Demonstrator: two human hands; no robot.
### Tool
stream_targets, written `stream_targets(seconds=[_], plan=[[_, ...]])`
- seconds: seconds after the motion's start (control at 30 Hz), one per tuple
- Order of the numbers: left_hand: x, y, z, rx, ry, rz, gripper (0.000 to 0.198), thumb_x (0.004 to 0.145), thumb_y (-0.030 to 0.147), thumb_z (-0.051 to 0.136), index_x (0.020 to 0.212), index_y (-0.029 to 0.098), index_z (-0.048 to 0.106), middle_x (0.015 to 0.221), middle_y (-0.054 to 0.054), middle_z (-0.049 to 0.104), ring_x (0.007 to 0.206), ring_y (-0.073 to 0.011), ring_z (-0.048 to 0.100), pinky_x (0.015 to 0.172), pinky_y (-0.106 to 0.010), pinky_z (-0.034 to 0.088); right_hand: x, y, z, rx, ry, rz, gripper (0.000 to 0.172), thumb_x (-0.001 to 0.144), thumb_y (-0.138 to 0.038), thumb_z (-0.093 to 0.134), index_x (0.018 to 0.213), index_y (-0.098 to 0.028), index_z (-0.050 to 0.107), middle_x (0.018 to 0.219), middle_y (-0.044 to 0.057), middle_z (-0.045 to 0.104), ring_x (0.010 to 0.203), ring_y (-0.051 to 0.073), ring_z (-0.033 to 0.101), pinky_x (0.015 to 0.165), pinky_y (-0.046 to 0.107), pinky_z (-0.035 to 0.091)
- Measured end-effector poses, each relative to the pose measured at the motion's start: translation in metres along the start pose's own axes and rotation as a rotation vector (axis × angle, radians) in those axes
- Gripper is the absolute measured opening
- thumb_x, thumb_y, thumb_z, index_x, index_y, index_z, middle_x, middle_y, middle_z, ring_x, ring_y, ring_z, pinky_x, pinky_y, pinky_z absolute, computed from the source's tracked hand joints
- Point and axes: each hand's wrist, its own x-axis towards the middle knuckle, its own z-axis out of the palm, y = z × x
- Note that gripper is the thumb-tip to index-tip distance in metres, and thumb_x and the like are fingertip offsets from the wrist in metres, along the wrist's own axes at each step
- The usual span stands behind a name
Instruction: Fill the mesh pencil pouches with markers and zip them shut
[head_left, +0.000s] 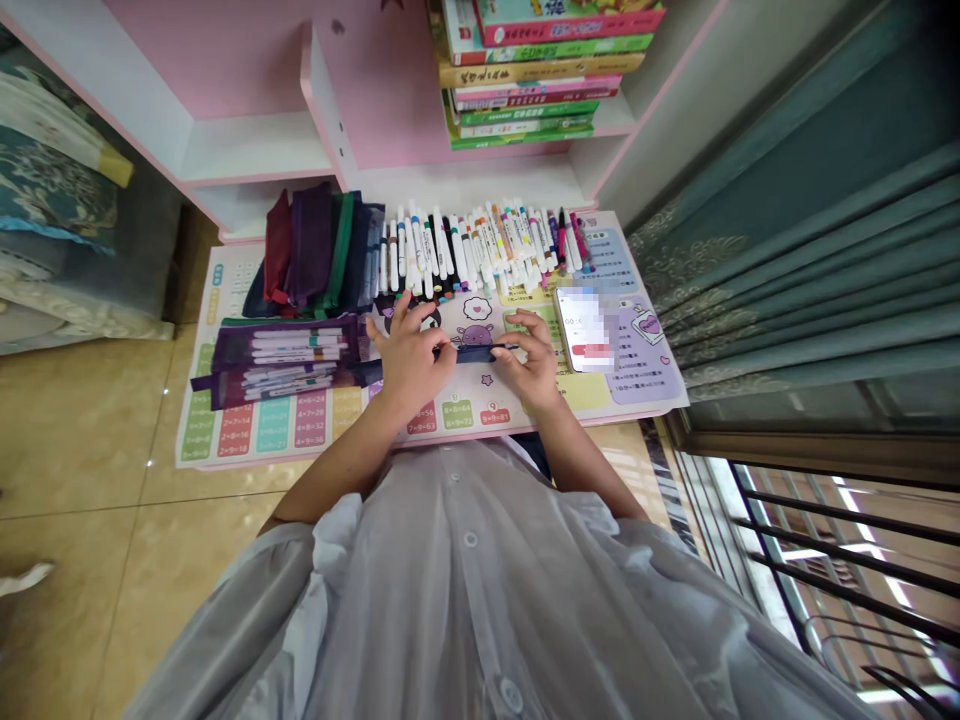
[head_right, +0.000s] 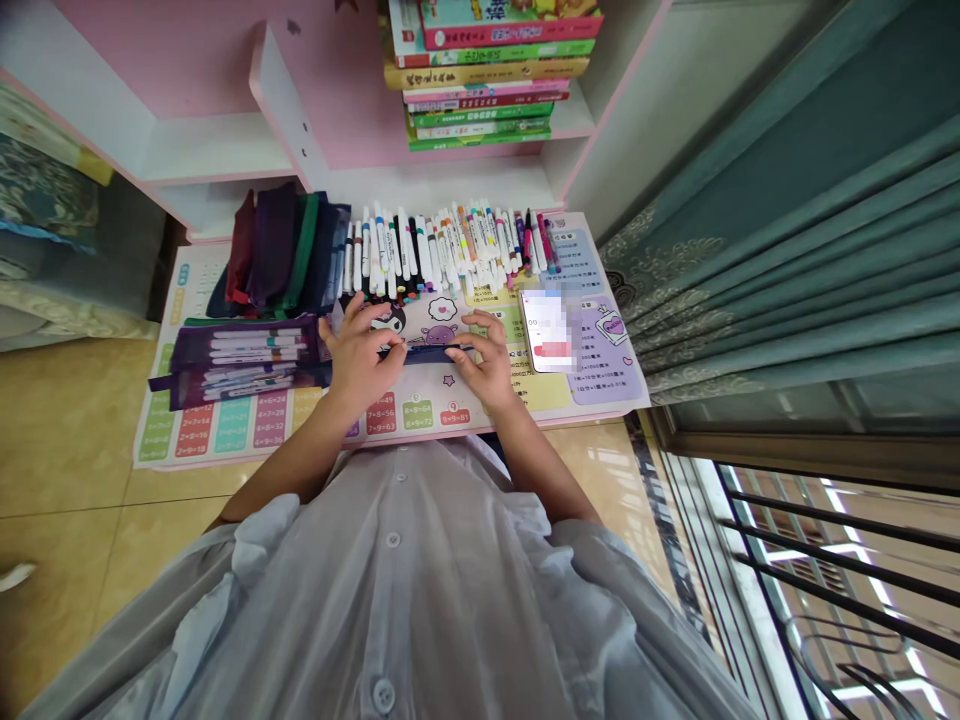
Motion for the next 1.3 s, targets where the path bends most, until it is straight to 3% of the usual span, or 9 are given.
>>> stream_targets(seconds=[0.6,0.9,1.3], plan=[[-0.003,-0.005,-0.009,0.008,0.026,-0.040,0.018,0.083,0.022,0.062,0.067,0.025,0.068,0.137,-0.001,0.065,0.152,-0.0375,0.034,0.120,-0.077,0.011,0.000,-0.002,-0.002,-0.027,-0.005,0.023,0.022,0.090,-0.051,0.069,0.086,-0.029,0.073,0.122,0.005,0.063,0.129,0.030,0.057,0.110,0.058,0.048],[-0.005,-0.005,-0.011,0.013,0.027,-0.045,0.018,0.084,0.021,0.063,0.067,0.025,0.067,0.137,-0.001,0.065,0.152,-0.0355,0.034,0.121,-0.076,0.012,-0.001,-0.001,-0.001,0.008,0.009,-0.008,0.015,0.089,-0.044,0.071,0.087,-0.029,0.072,0.122,0.005,0.063,0.128,0.029,0.057,0.109,0.057,0.049],[-0.006,-0.010,-0.017,0.009,0.039,-0.049,0.018,0.083,0.022,0.063,0.066,0.025,0.067,0.138,0.000,0.064,0.152,-0.0360,0.034,0.120,-0.077,0.011,-0.001,0.001,-0.005,0.005,0.003,0.056,0.023,0.089,-0.050,0.070,0.085,-0.028,0.072,0.122,0.006,0.063,0.128,0.030,0.057,0.110,0.058,0.048]])
